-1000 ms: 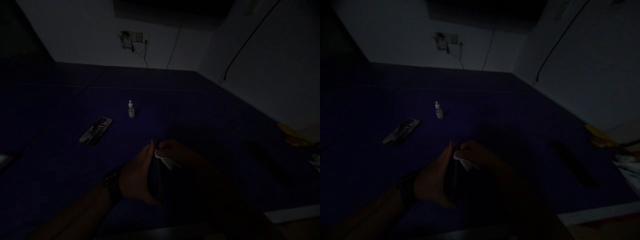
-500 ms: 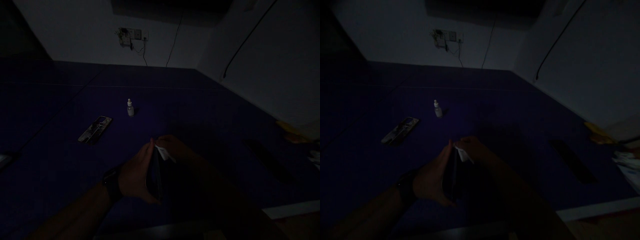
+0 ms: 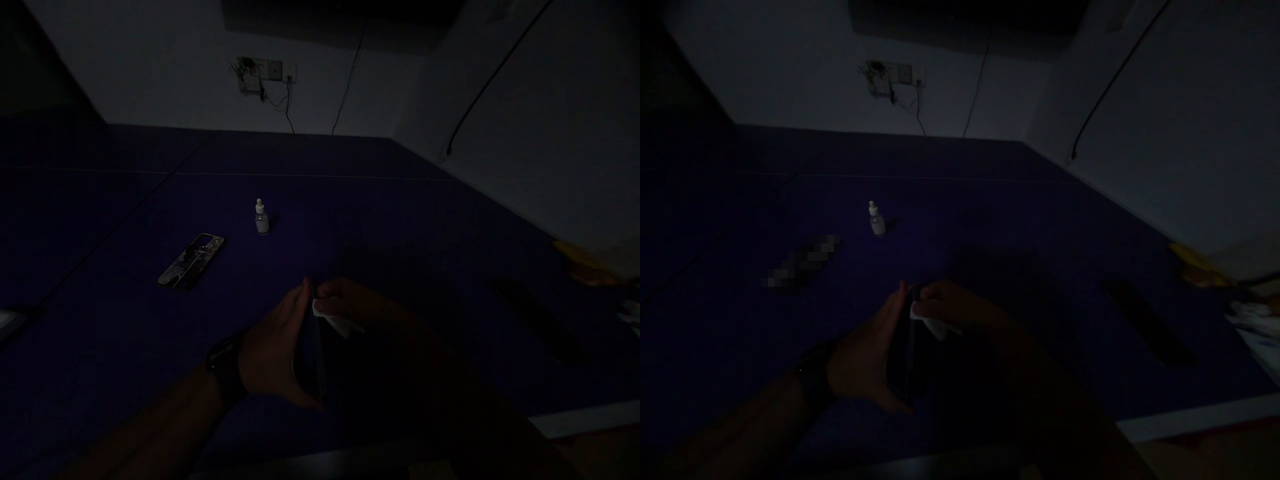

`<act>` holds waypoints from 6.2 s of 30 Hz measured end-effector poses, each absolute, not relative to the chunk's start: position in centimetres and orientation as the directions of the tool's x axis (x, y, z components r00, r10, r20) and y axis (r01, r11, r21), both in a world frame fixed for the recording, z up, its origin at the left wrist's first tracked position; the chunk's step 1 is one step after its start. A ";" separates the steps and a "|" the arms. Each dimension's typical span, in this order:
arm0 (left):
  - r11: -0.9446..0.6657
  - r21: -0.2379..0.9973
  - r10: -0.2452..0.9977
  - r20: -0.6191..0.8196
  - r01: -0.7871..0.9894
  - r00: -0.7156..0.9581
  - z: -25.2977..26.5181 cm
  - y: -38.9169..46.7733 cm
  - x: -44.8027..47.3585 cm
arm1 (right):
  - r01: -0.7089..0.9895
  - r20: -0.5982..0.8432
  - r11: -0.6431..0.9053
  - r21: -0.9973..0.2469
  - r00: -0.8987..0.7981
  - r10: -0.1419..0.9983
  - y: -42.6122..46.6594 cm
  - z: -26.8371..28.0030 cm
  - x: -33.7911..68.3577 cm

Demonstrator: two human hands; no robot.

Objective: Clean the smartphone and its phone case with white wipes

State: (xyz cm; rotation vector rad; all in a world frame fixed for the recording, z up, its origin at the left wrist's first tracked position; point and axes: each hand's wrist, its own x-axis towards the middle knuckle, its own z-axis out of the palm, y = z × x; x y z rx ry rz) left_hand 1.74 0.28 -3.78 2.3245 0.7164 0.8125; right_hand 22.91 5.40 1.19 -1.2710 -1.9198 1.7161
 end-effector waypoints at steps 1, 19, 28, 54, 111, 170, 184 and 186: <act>-0.692 0.658 0.639 0.367 0.297 0.676 -3.8 0.3 1.7 | 0.449 -0.379 -0.081 -0.890 -0.627 0.680 5.2 1.5 23.0; -0.685 0.679 0.639 0.387 0.263 0.665 -3.8 0.2 1.7 | 0.335 -0.241 -0.121 -0.934 -0.343 0.908 5.8 -0.1 21.6; -0.677 0.694 0.638 0.386 0.246 0.666 -3.8 0.2 1.7 | 0.330 -0.282 -0.147 -0.932 -0.409 0.868 5.7 0.2 22.1; -0.683 0.674 0.636 0.360 0.281 0.683 -3.7 0.3 1.7 | 0.571 -0.431 -0.062 -0.819 -0.539 0.724 3.4 2.5 23.0; -0.673 0.682 0.644 0.348 0.287 0.682 -3.7 0.3 1.6 | 0.586 -0.542 -0.129 -0.800 -0.614 0.573 3.2 2.5 23.3; -0.568 0.694 0.757 0.231 0.441 0.612 -1.4 -0.4 1.8 | 0.489 -0.406 -0.139 -0.861 -0.497 0.767 2.1 3.8 24.0; -0.465 0.291 0.863 -0.062 0.836 0.502 1.9 -0.2 3.0 | 0.296 -0.227 -0.140 -0.945 -0.282 0.932 4.9 1.5 24.7; -0.445 0.210 0.875 -0.104 0.870 0.473 2.0 -0.1 3.1 | 0.337 -0.225 -0.118 -0.934 -0.298 0.928 5.2 1.5 24.6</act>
